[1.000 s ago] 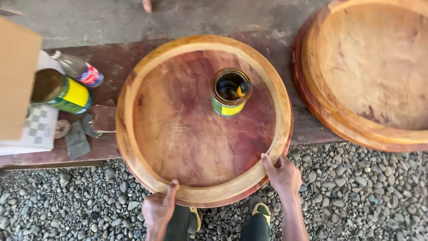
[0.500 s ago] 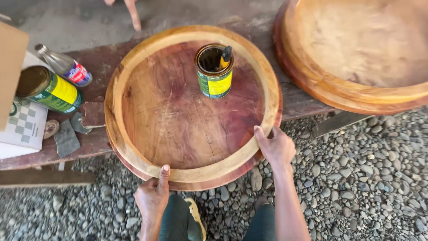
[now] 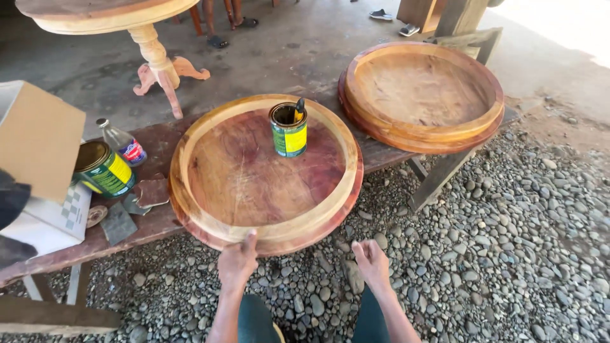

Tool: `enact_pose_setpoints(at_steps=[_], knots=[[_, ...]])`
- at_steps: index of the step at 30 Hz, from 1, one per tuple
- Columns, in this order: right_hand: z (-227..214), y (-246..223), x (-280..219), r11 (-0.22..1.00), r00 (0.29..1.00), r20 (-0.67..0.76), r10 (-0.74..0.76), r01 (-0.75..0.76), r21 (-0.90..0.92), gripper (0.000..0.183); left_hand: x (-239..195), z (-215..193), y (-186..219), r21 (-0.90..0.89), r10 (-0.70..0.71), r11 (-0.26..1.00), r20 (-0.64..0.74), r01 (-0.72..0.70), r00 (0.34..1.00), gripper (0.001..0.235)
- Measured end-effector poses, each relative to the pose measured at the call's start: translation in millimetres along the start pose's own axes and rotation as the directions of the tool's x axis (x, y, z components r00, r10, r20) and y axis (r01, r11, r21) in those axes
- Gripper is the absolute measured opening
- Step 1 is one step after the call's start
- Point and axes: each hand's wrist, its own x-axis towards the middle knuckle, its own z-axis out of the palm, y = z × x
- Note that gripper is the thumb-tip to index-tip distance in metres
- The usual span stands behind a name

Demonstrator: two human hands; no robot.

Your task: The person applies varnish to a large, round wooden bowl using a brush. They dip the brush into a can of varnish and spread it evenly across the bowl's surface. The person then flips the bowl over to varnish the other side.

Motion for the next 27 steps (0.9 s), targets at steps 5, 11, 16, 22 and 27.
enact_pose_setpoints(at_steps=[5,11,16,22,27], knots=[[-11.8,46.4,-49.2,0.997,0.994,0.074,0.075,-0.073,-0.03,0.025,-3.8,-36.9,34.2,0.118,0.196,0.97,0.132,-0.212,0.972,0.055],[-26.3,5.5,-31.8,0.984,0.98,0.097,0.176,-0.176,0.0,0.025,57.0,-58.7,122.9,0.019,0.398,0.916,0.077,-0.4,0.914,0.047],[-13.8,-102.1,32.8,0.987,0.985,0.121,-0.122,0.109,0.115,0.037,132.7,-42.1,212.6,0.038,0.617,0.787,-0.098,-0.616,0.781,0.047],[64.5,-168.6,144.4,0.949,0.917,0.297,-0.266,0.196,0.245,0.084,191.5,-4.4,294.0,0.242,0.68,0.701,0.053,-0.67,0.731,0.059],[123.2,-177.1,222.6,0.971,0.92,0.314,-0.237,0.232,0.052,0.118,236.7,36.2,294.8,0.23,0.659,0.704,0.142,-0.672,0.738,0.051]])
